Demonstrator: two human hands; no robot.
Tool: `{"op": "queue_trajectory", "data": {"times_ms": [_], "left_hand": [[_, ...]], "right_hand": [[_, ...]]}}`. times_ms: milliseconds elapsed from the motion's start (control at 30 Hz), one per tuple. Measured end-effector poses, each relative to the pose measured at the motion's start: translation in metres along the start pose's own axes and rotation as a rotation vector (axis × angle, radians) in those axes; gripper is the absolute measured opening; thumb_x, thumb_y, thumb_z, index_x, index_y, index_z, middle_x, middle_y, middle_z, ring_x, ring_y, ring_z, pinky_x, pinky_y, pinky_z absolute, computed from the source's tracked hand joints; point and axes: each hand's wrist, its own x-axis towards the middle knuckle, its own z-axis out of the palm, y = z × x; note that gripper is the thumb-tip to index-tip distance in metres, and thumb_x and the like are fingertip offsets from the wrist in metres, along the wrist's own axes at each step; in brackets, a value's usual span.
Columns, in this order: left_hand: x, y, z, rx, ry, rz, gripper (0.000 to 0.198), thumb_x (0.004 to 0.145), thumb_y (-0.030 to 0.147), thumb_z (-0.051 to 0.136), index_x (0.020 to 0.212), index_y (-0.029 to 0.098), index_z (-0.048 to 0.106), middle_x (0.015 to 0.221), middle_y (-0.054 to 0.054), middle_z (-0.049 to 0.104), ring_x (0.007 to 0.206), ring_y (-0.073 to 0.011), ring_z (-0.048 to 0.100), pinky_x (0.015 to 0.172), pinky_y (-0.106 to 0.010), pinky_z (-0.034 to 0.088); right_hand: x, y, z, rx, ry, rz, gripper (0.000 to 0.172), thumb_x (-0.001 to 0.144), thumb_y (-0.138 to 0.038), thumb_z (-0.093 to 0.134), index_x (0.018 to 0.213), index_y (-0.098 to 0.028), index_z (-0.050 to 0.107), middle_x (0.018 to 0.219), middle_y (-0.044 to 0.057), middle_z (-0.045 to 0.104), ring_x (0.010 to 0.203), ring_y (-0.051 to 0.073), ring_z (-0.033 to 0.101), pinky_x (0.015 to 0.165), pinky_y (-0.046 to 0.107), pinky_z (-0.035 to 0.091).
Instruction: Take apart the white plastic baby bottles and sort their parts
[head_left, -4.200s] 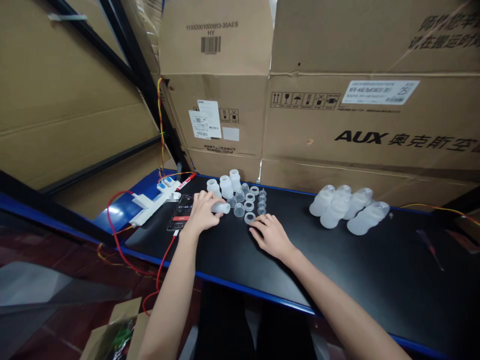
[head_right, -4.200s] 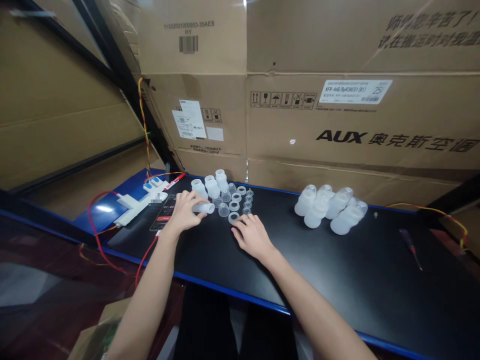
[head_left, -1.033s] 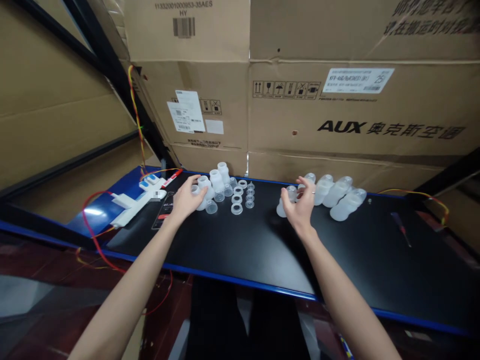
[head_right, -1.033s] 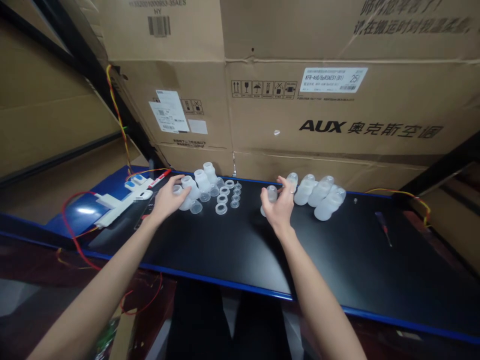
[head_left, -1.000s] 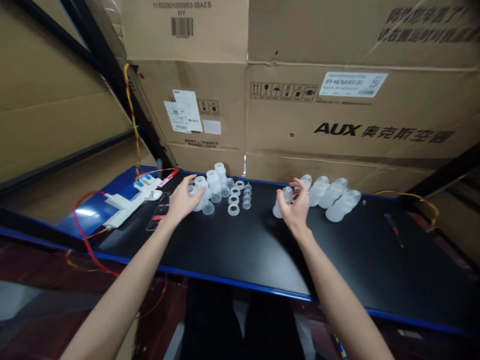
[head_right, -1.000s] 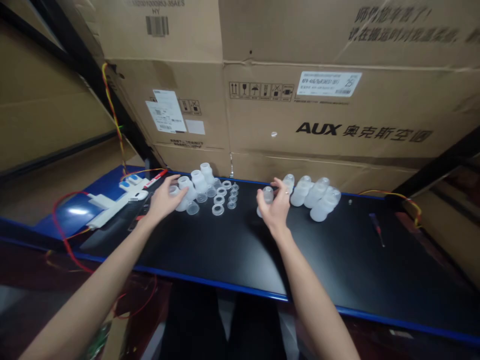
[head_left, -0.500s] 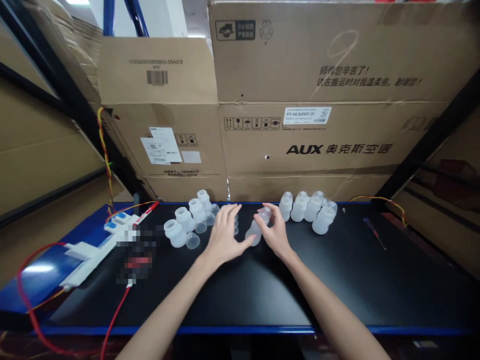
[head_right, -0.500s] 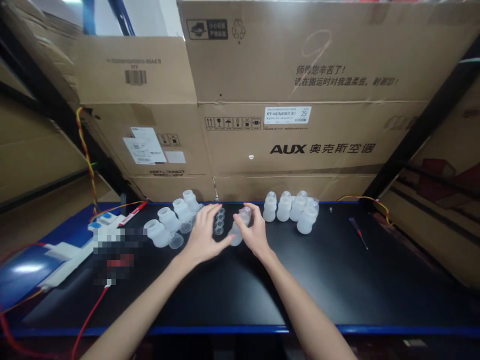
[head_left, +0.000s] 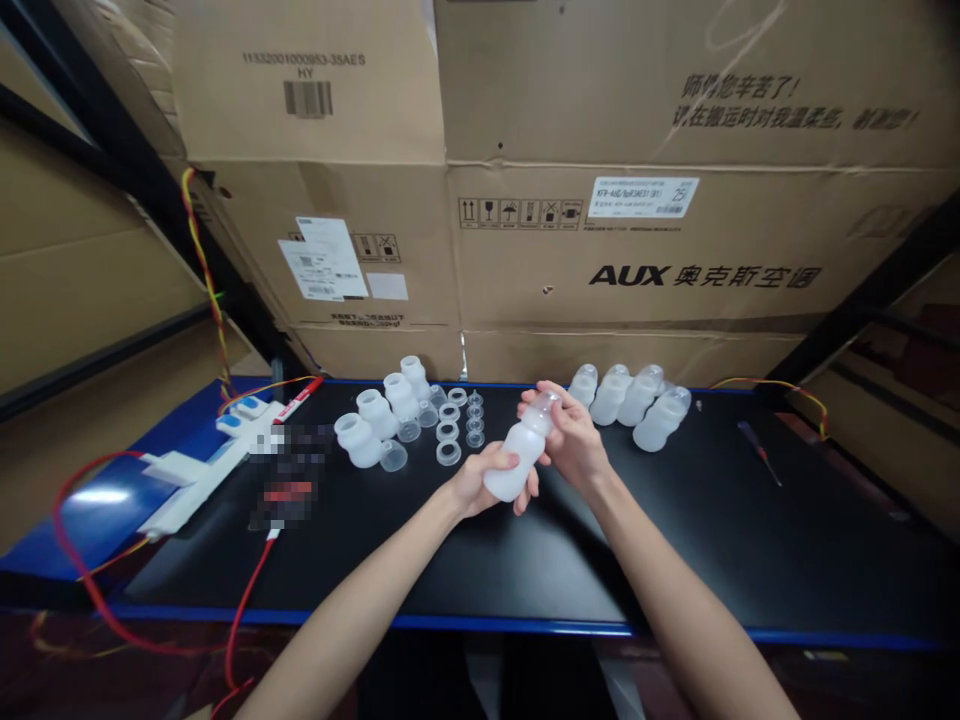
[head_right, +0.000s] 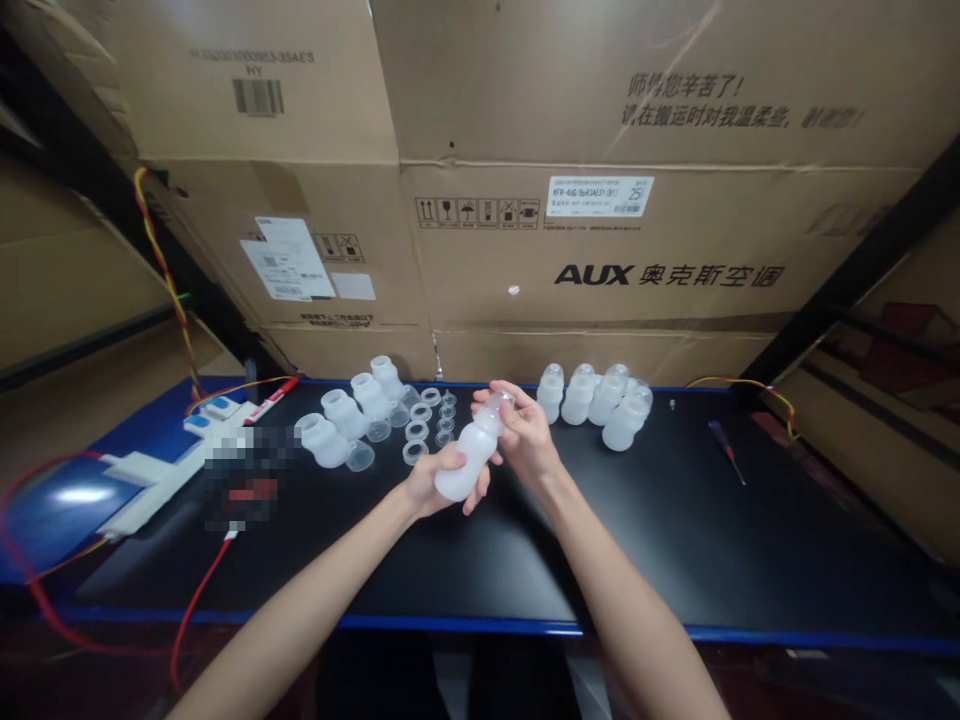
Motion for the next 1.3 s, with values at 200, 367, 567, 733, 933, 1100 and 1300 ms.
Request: {"op": "queue_trajectory", "data": {"times_ms": [200,367,567,733,933,1100,1300], "left_hand": [[0.006,-0.019,0.000,-0.342,-0.269,-0.019,0.062,0.081,0.055,0.069,0.117,0.004,0.070,0.067,-0.004,0.064,0.040,-0.0147,0.053,0.038,-0.026,0.037],[0.008,-0.014,0.010,-0.457,-0.425,-0.101,0.058,0.078,0.055,0.067,0.109,0.006,0.072,0.060,-0.004,0.061,0.034,-0.0158,0.047,0.032,-0.027,0.029],[0.010,-0.016,0.008,-0.434,-0.503,-0.187,0.059,0.072,0.052,0.073,0.108,0.005,0.074,0.062,-0.007,0.066,0.035,-0.0177,0.052,0.032,-0.028,0.034],[0.002,-0.037,0.008,-0.117,-0.556,-0.379,0.062,0.071,0.042,0.077,0.119,0.002,0.073,0.078,-0.013,0.075,0.049,-0.0223,0.066,0.045,-0.030,0.047],[0.006,-0.029,0.015,-0.119,-0.205,-0.091,0.068,0.069,0.043,0.084,0.125,0.006,0.071,0.082,-0.011,0.074,0.054,-0.0200,0.067,0.051,-0.029,0.053],[0.001,-0.024,0.017,0.176,0.161,0.060,0.049,0.067,0.036,0.091,0.102,0.007,0.073,0.075,-0.007,0.071,0.051,-0.0144,0.062,0.047,-0.023,0.048],[-0.006,-0.022,0.017,0.162,0.150,0.108,0.053,0.066,0.038,0.088,0.105,0.007,0.073,0.072,-0.007,0.071,0.048,-0.0151,0.060,0.045,-0.024,0.046]], "right_hand": [[-0.006,-0.015,0.006,0.069,-0.094,-0.090,0.036,0.083,-0.042,0.092,0.114,-0.030,0.077,0.112,0.004,0.077,0.101,0.025,0.075,0.090,0.041,0.065],[-0.011,-0.021,0.018,0.008,-0.115,-0.185,0.024,0.088,-0.045,0.085,0.110,-0.038,0.077,0.105,0.003,0.071,0.095,0.025,0.069,0.097,0.051,0.059],[-0.002,-0.053,0.016,-0.220,-0.014,-0.382,0.018,0.088,-0.047,0.084,0.099,-0.037,0.075,0.098,0.002,0.068,0.091,0.024,0.067,0.091,0.048,0.059],[0.000,-0.129,-0.011,-0.258,0.203,-0.832,0.012,0.097,-0.022,0.075,0.099,-0.034,0.078,0.100,0.002,0.069,0.098,0.020,0.069,0.094,0.039,0.055],[-0.024,-0.104,-0.031,-0.963,0.001,-0.481,0.024,0.103,-0.044,0.066,0.110,-0.023,0.078,0.078,0.002,0.068,0.064,0.017,0.062,0.063,0.032,0.048],[-0.032,-0.052,-0.030,-1.144,-0.235,-0.140,0.037,0.090,-0.052,0.080,0.110,-0.020,0.075,0.086,0.003,0.073,0.071,0.018,0.062,0.066,0.031,0.050],[-0.021,-0.036,-0.059,-0.944,-0.209,-0.145,0.043,0.082,-0.053,0.091,0.110,-0.023,0.076,0.093,0.004,0.072,0.083,0.020,0.065,0.077,0.033,0.054]]}}
